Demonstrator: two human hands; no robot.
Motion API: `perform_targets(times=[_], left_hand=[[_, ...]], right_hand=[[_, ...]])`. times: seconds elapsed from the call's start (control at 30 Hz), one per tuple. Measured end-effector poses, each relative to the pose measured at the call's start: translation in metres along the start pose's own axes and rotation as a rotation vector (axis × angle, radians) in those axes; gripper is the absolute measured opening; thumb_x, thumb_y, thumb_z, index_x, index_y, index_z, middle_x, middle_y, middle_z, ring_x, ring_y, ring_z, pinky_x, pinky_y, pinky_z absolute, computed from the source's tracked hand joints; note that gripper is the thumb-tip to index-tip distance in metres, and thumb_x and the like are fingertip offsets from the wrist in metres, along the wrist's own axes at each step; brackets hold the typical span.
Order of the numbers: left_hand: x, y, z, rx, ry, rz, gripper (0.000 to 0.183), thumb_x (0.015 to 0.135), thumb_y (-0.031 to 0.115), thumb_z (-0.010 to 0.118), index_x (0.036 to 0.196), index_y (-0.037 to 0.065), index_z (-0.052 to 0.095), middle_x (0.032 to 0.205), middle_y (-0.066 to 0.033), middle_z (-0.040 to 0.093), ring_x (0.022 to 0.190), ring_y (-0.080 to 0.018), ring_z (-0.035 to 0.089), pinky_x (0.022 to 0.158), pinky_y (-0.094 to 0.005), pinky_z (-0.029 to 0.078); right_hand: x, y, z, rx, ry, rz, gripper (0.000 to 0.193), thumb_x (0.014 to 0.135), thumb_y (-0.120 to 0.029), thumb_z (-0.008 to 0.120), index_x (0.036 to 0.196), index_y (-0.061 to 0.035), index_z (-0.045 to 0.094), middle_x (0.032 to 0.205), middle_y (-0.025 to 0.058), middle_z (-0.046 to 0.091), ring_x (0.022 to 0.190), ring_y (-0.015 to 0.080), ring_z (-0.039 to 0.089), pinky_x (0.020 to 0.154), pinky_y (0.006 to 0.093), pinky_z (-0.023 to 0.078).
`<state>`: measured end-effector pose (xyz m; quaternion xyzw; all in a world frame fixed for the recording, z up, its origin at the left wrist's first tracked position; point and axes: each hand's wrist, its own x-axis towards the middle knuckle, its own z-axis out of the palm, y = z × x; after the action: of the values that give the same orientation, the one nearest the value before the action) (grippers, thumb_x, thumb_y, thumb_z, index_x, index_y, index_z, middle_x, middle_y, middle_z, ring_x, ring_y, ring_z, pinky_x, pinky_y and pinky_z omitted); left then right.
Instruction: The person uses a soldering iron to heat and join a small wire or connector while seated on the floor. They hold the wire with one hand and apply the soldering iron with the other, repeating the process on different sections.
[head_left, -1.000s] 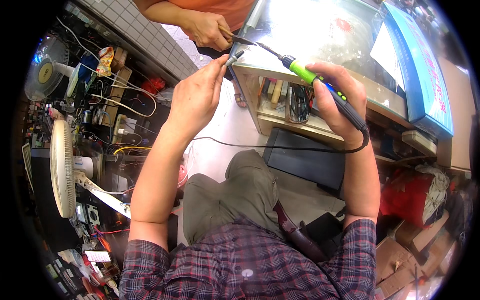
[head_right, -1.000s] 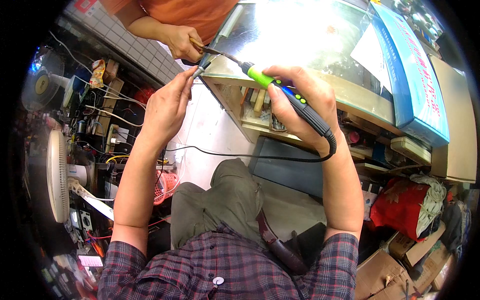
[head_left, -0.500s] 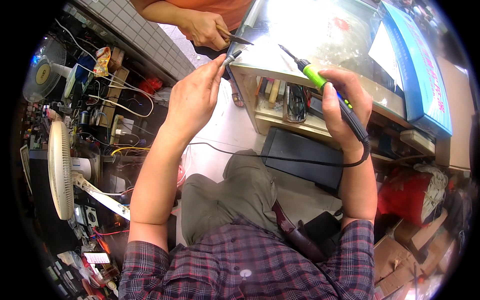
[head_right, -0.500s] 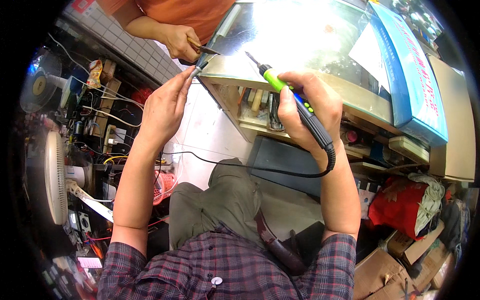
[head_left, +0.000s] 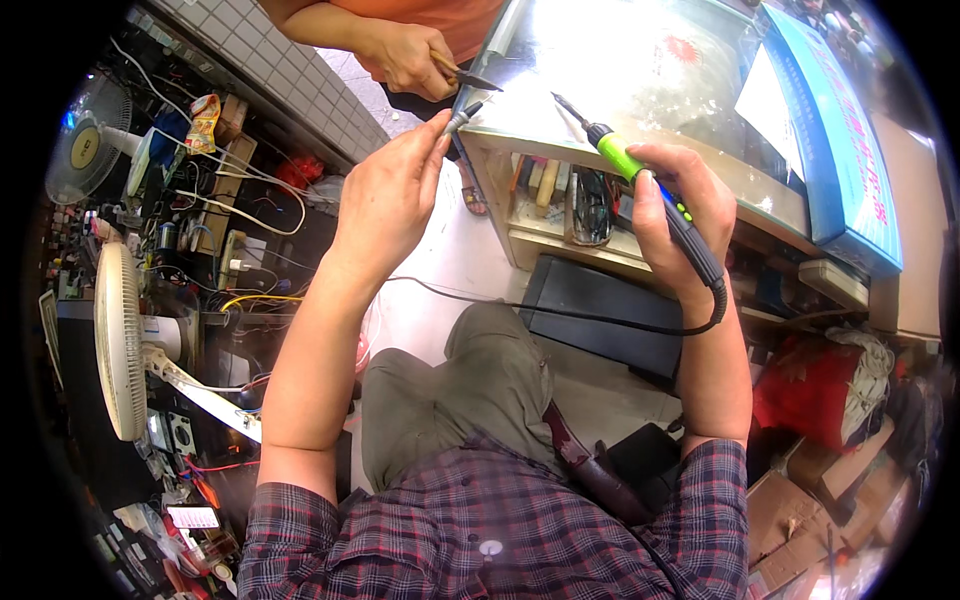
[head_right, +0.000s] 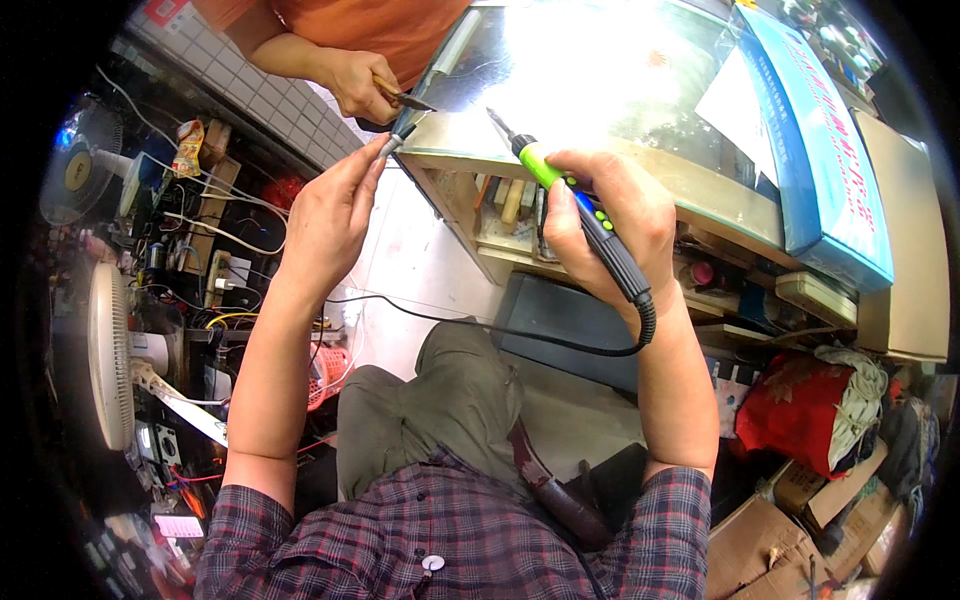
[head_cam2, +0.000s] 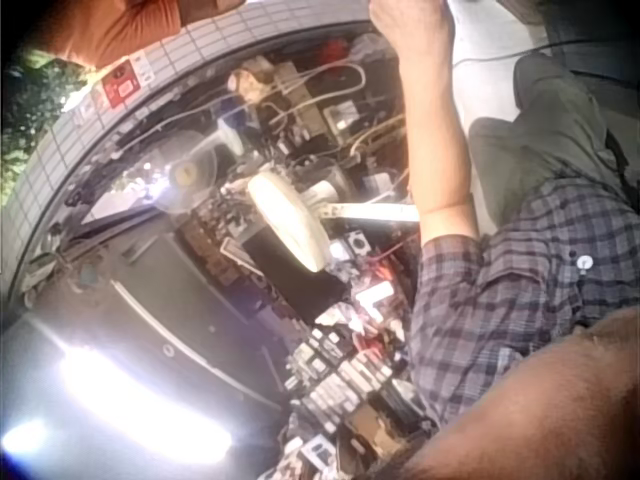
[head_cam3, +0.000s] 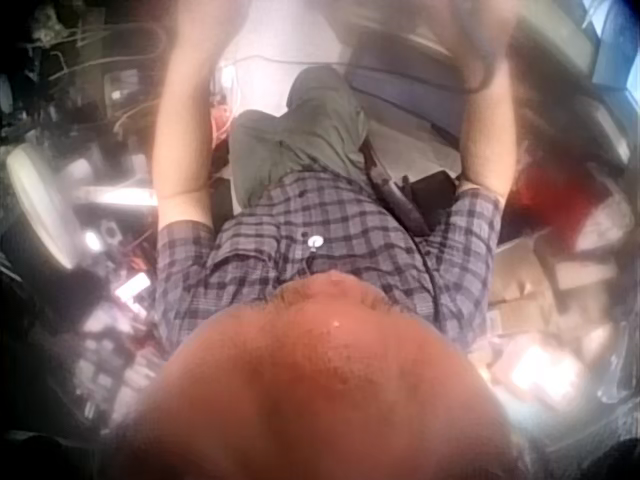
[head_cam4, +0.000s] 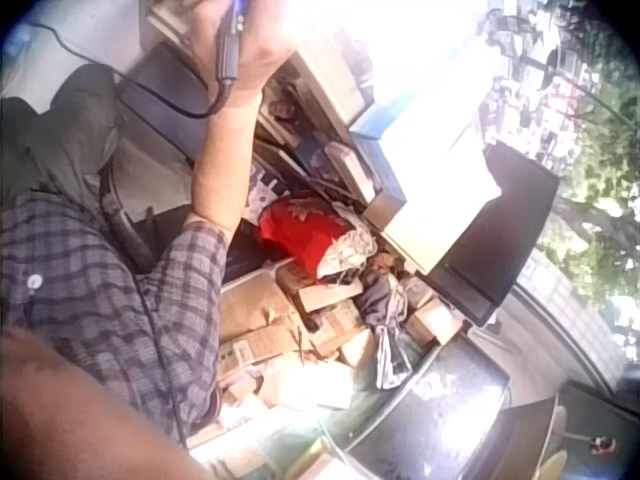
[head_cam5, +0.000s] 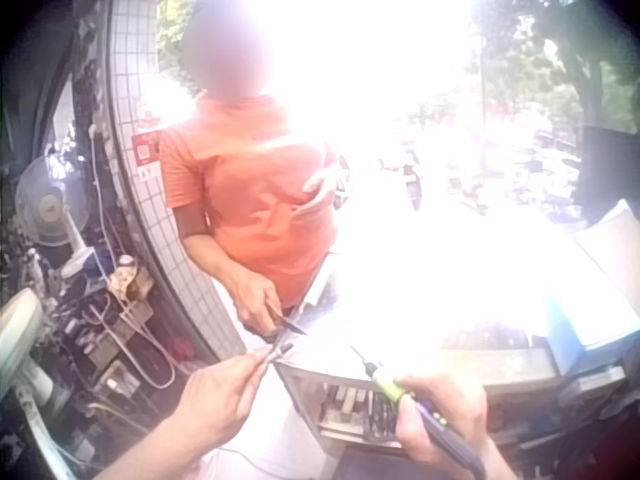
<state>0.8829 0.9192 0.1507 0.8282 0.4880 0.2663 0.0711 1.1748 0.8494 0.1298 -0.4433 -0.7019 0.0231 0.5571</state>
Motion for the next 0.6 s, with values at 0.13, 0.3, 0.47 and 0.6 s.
perform_targets(times=[0.13, 0.3, 0.47, 0.6], left_hand=[[0.002, 0.004, 0.001, 0.002, -0.004, -0.009, 0.034, 0.111, 0.02, 0.06, 0.142, 0.009, 0.07, 0.112, -0.0238, 0.076, 0.097, -0.0411, 0.075, 0.083, -0.0445, 0.059], [0.001, 0.004, 0.0, 0.019, -0.005, -0.003, 0.034, 0.111, 0.021, 0.06, 0.142, 0.009, 0.07, 0.112, -0.0238, 0.076, 0.097, -0.0409, 0.075, 0.084, -0.0448, 0.059], [-0.003, -0.001, -0.007, 0.033, -0.002, 0.008, 0.034, 0.111, 0.02, 0.06, 0.142, 0.009, 0.07, 0.112, -0.024, 0.076, 0.098, -0.0412, 0.075, 0.084, -0.0449, 0.059], [-0.006, -0.009, -0.013, 0.029, 0.021, 0.035, 0.032, 0.112, 0.022, 0.058, 0.139, 0.009, 0.07, 0.11, -0.0184, 0.076, 0.095, -0.0403, 0.073, 0.08, -0.0473, 0.058]], right_hand=[[0.0, 0.001, -0.002, 0.01, 0.01, 0.016, 0.021, 0.088, -0.001, 0.071, 0.11, 0.0005, 0.072, 0.086, 0.0139, 0.073, 0.073, 0.0234, 0.073, 0.07, 0.034, 0.058], [0.0, -0.002, -0.003, -0.004, 0.0, 0.015, 0.022, 0.088, -0.002, 0.072, 0.11, 0.0003, 0.072, 0.086, 0.014, 0.073, 0.073, 0.0237, 0.073, 0.07, 0.0341, 0.058], [0.001, -0.011, 0.003, -0.002, -0.004, 0.02, 0.021, 0.088, -0.002, 0.072, 0.109, 0.0004, 0.072, 0.086, 0.0145, 0.073, 0.073, 0.0237, 0.073, 0.07, 0.0342, 0.058], [0.004, -0.021, 0.009, -0.008, -0.007, 0.045, 0.021, 0.089, -0.003, 0.072, 0.109, 0.0003, 0.073, 0.087, 0.0145, 0.074, 0.074, 0.0232, 0.073, 0.071, 0.0336, 0.058]])
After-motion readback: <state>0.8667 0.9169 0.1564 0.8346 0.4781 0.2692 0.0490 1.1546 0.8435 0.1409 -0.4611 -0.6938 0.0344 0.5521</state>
